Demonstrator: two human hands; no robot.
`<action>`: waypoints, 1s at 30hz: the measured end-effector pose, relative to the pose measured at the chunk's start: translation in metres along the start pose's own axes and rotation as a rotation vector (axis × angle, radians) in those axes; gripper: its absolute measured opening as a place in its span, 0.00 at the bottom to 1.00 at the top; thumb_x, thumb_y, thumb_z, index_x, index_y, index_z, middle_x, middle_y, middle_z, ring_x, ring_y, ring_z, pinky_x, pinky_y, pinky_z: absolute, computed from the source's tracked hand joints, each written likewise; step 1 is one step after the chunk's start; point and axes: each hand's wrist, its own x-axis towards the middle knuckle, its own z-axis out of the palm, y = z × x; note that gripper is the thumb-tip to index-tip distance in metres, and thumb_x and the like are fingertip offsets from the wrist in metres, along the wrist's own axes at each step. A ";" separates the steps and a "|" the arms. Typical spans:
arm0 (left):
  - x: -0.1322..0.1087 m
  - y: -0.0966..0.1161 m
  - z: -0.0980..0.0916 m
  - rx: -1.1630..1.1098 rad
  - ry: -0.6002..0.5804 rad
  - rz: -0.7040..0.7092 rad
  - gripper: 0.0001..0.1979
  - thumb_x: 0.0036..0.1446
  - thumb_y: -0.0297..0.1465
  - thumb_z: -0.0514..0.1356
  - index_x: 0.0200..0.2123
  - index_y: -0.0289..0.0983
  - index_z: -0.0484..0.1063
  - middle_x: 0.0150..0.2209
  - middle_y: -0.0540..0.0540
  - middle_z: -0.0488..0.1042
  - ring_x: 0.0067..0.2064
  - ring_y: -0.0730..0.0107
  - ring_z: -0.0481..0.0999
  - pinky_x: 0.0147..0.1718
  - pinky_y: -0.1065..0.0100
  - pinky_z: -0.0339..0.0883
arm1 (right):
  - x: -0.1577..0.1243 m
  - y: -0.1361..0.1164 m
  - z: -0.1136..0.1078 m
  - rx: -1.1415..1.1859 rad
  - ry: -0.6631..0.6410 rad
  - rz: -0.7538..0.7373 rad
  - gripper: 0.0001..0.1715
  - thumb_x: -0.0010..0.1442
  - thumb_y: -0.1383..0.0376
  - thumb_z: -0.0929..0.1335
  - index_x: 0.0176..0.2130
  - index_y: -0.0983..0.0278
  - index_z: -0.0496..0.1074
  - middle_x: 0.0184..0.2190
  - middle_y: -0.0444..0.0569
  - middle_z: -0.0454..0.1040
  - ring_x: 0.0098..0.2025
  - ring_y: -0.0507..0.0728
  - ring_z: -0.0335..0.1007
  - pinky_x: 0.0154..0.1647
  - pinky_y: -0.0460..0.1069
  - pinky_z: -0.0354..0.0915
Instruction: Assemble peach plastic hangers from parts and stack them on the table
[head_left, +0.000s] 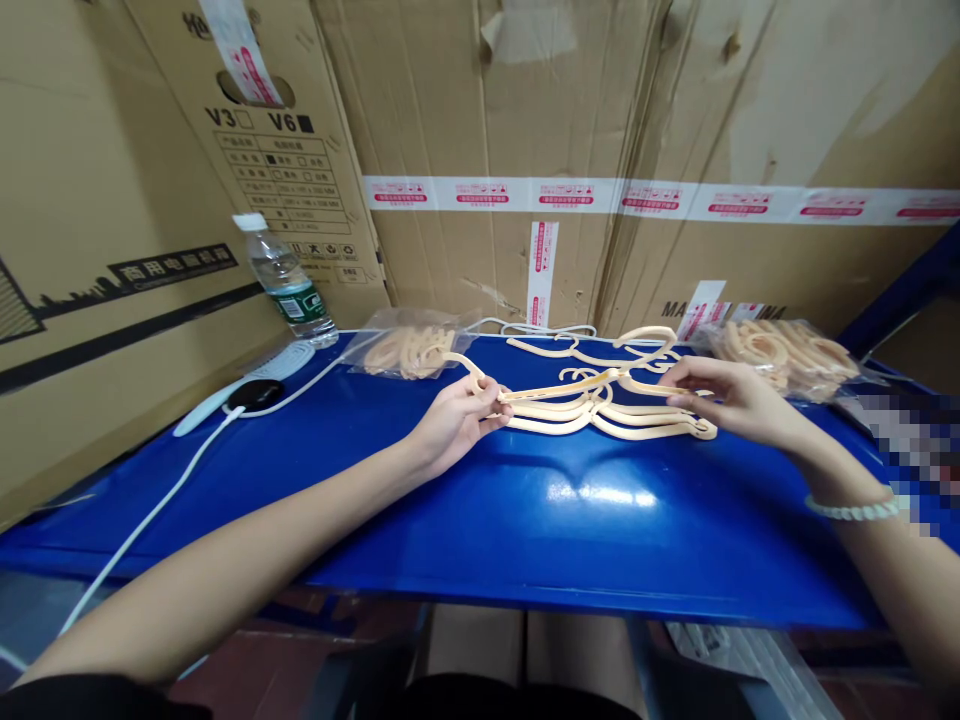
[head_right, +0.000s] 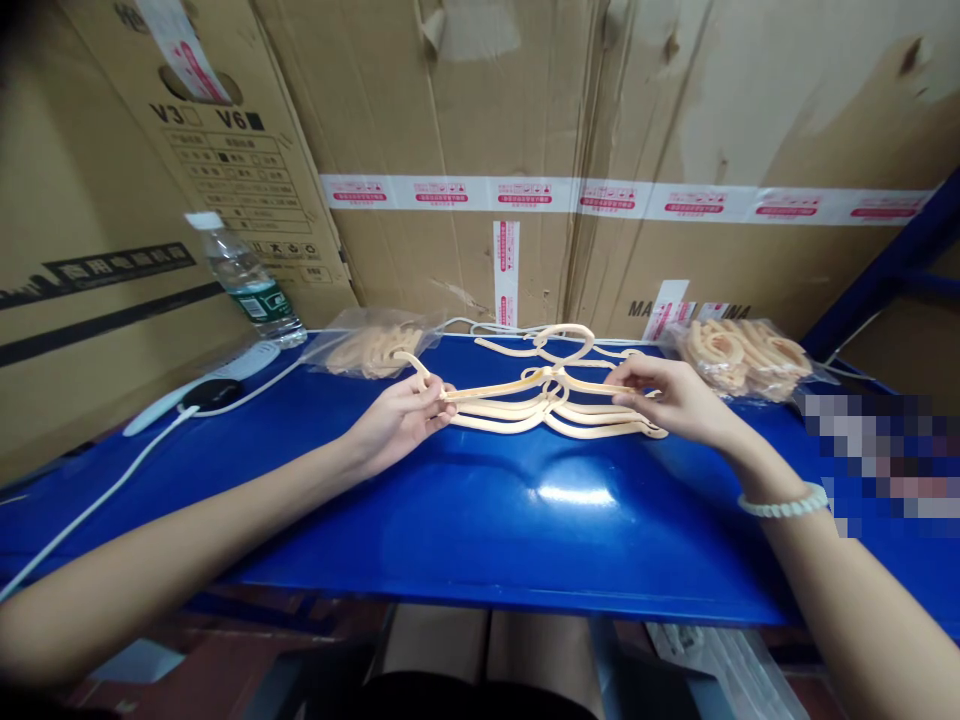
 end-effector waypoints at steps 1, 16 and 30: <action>0.000 0.000 0.000 0.006 0.006 0.004 0.09 0.55 0.24 0.66 0.28 0.33 0.69 0.32 0.47 0.73 0.32 0.74 0.75 0.33 0.73 0.72 | 0.000 0.000 0.000 -0.004 -0.002 -0.009 0.15 0.63 0.55 0.72 0.39 0.64 0.75 0.35 0.52 0.77 0.37 0.59 0.73 0.40 0.52 0.67; -0.001 -0.009 -0.001 0.047 0.174 0.230 0.10 0.49 0.18 0.66 0.26 0.33 0.68 0.23 0.50 0.72 0.24 0.76 0.72 0.25 0.74 0.65 | 0.001 -0.020 0.011 0.025 -0.065 0.067 0.21 0.60 0.49 0.72 0.37 0.66 0.76 0.32 0.51 0.76 0.31 0.56 0.69 0.31 0.49 0.63; -0.013 -0.018 0.004 0.365 0.036 0.145 0.12 0.55 0.27 0.67 0.45 0.35 0.77 0.42 0.41 0.82 0.38 0.66 0.83 0.40 0.65 0.78 | -0.003 -0.017 0.002 0.238 0.012 0.240 0.24 0.56 0.50 0.75 0.45 0.62 0.73 0.27 0.45 0.73 0.25 0.52 0.68 0.23 0.46 0.62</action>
